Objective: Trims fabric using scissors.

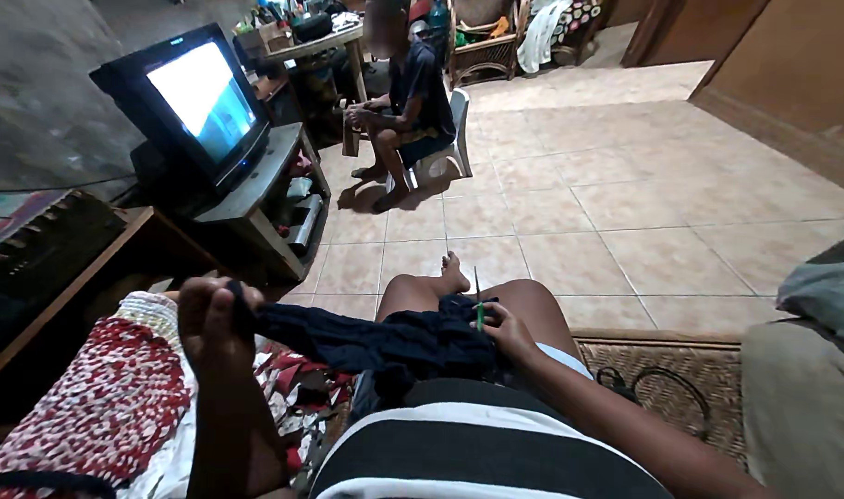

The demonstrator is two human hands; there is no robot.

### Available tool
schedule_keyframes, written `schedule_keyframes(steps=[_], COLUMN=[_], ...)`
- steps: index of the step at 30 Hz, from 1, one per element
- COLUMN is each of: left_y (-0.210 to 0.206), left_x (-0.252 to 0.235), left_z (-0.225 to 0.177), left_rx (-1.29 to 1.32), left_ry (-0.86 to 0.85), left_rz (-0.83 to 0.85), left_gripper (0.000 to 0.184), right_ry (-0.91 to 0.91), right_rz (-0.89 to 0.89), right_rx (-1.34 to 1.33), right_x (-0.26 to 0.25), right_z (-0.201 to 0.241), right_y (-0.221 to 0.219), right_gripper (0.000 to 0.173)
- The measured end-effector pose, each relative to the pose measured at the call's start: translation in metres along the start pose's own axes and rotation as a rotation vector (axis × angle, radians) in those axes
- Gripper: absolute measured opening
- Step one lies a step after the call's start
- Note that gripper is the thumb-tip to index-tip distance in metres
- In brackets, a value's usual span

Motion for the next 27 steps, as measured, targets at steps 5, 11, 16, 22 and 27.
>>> schedule_keyframes(steps=[5,11,16,22,27], left_y=[0.037,0.055,0.063,0.024,-0.089], left_x=[-0.004,0.0,-0.005,0.003,0.046], left_z=[-0.017,-0.03,-0.037,0.008,0.081], left_rx=[-0.467,-0.581,-0.668,-0.487,-0.207], left_ry=[-0.151,-0.205,-0.261,-0.042,0.25], left_rz=[-0.205,-0.316,-0.312,-0.171,0.248], left_gripper=[0.008,0.004,0.007,0.011,0.006], right_ry=[-0.047,0.095,0.188,0.224,0.48], right_rz=[-0.038,0.023,0.236,-0.081,-0.239], right_rx=[-0.133,0.025,0.381,0.078,-0.08], right_x=[0.002,0.008,0.02,0.013,0.014], right_z=[-0.006,-0.005,0.001,0.05,0.12], right_y=[0.004,-0.006,-0.029,0.023,0.071], right_gripper=[0.043,0.081,0.055,0.042,0.043])
Point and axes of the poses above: each hand's wrist, its own x-axis away from the middle knuckle, its own y-axis out of the back of the hand, z = x × y, the point moved 9 cm from there along -x, towards the middle knuckle, and after that the axes turned 3 degrees about -z, right-handed, at the moved point
